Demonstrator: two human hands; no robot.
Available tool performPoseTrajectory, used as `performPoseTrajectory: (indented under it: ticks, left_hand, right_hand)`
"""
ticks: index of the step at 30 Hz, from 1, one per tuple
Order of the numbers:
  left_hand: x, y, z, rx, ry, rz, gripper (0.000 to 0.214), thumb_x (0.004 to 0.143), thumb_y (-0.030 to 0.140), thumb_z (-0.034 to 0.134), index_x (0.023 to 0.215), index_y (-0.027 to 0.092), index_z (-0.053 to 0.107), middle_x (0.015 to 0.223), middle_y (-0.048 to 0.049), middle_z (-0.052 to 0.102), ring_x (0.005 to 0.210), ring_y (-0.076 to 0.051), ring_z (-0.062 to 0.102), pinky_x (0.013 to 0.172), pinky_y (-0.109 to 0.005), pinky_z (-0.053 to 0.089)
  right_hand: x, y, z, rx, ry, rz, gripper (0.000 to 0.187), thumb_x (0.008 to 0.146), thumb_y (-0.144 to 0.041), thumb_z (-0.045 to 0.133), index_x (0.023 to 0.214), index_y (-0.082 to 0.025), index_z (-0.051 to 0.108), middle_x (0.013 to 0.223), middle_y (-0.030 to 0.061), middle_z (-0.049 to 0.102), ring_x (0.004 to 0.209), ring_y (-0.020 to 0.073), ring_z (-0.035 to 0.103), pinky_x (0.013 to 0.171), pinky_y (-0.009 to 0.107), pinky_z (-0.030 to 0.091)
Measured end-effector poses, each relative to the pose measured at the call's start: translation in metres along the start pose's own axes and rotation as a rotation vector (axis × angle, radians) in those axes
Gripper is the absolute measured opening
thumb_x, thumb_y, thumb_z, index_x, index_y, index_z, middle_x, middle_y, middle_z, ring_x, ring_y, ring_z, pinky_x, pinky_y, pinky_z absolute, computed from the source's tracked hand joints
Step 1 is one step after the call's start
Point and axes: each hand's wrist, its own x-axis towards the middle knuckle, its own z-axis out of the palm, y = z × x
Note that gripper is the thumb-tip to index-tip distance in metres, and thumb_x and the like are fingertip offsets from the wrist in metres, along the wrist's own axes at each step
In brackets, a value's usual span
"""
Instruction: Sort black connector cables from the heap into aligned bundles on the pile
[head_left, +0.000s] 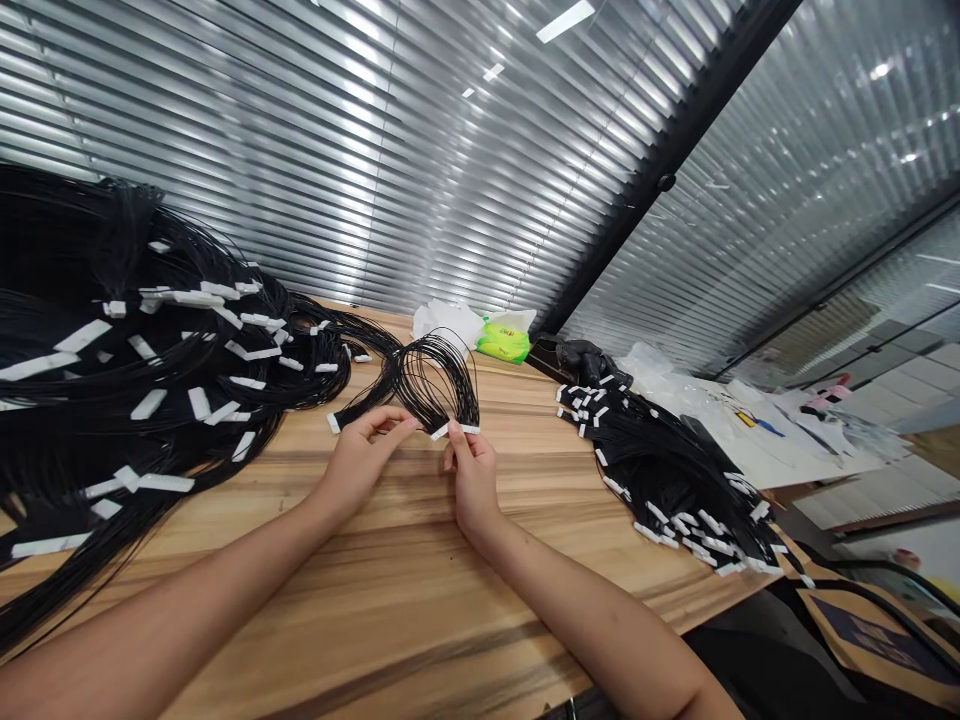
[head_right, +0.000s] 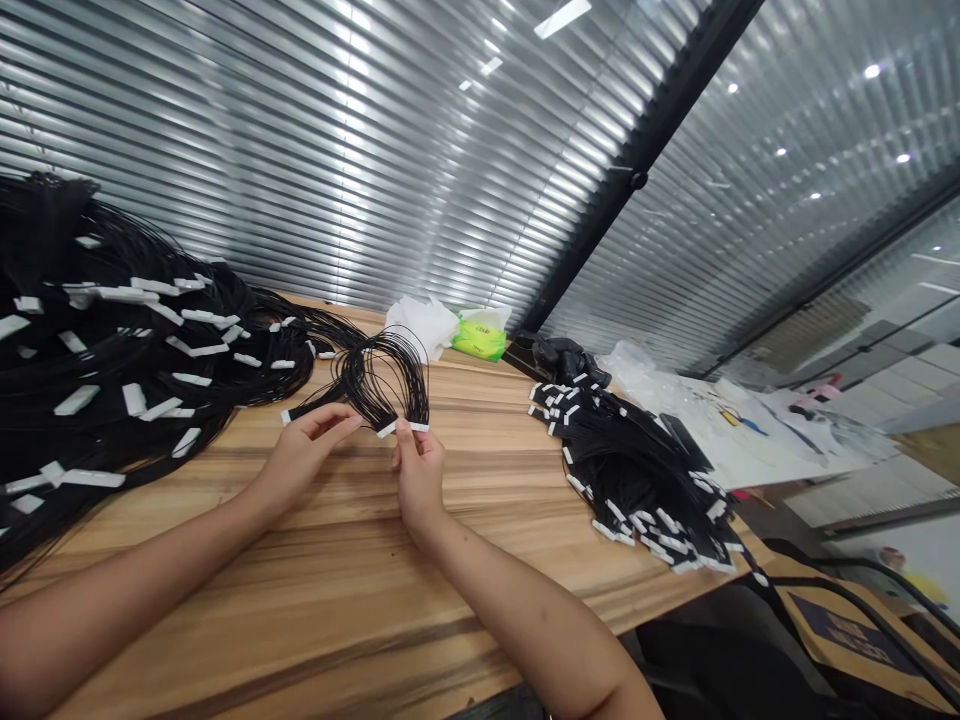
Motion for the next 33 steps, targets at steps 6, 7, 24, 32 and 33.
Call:
performPoseTrajectory:
  ticks: [6,7,24,32,33]
  left_hand:
    - [-0.002,0.007,0.002,-0.069,-0.028,-0.01,0.019,0.074,0.04,0.065,0.074,0.021,0.064,0.079,-0.0007,0.065,0.08,-0.017,0.058,0.076,-0.028,0.046]
    - [-0.002,0.008,0.002,-0.086,-0.034,0.0,0.017,0.074,0.038,0.064,0.074,0.021,0.063,0.079,-0.0001,0.064,0.08,-0.017,0.057,0.076,-0.028,0.045]
    - [0.003,0.006,-0.007,-0.164,0.281,0.031,0.042,0.083,0.04,0.053,0.049,0.022,0.037,0.061,-0.0016,0.047,0.068,-0.017,0.048,0.07,-0.03,0.041]
    - [0.005,-0.004,-0.004,-0.002,0.342,0.07,0.033,0.075,0.028,0.063,0.105,0.022,0.05,0.092,-0.0025,0.059,0.079,-0.015,0.053,0.072,-0.027,0.043]
    - [0.005,-0.005,-0.005,0.08,0.377,0.119,0.039,0.072,0.022,0.063,0.108,0.023,0.049,0.103,-0.0044,0.058,0.088,-0.017,0.054,0.079,-0.03,0.043]
  right_hand:
    - [-0.001,0.0,0.0,0.022,-0.009,0.007,0.037,0.076,-0.052,0.066,0.064,-0.019,0.053,0.045,-0.0073,0.041,0.045,0.0084,0.033,0.047,0.024,0.028]
    - [-0.002,0.0,0.0,0.026,-0.014,0.01,0.038,0.075,-0.052,0.066,0.064,-0.019,0.053,0.045,-0.0074,0.041,0.045,0.0083,0.033,0.047,0.024,0.028]
    - [0.017,0.009,-0.009,0.092,0.125,0.027,0.037,0.072,-0.053,0.066,0.072,-0.017,0.058,0.051,-0.0072,0.042,0.047,0.0087,0.03,0.048,0.025,0.025]
    - [0.005,0.001,-0.005,0.046,0.075,-0.024,0.04,0.077,-0.054,0.063,0.064,-0.02,0.047,0.048,-0.0075,0.039,0.046,0.0083,0.03,0.047,0.024,0.024]
    - [0.004,0.001,-0.005,0.041,0.069,-0.029,0.04,0.077,-0.054,0.063,0.064,-0.02,0.046,0.048,-0.0074,0.039,0.046,0.0082,0.03,0.047,0.024,0.024]
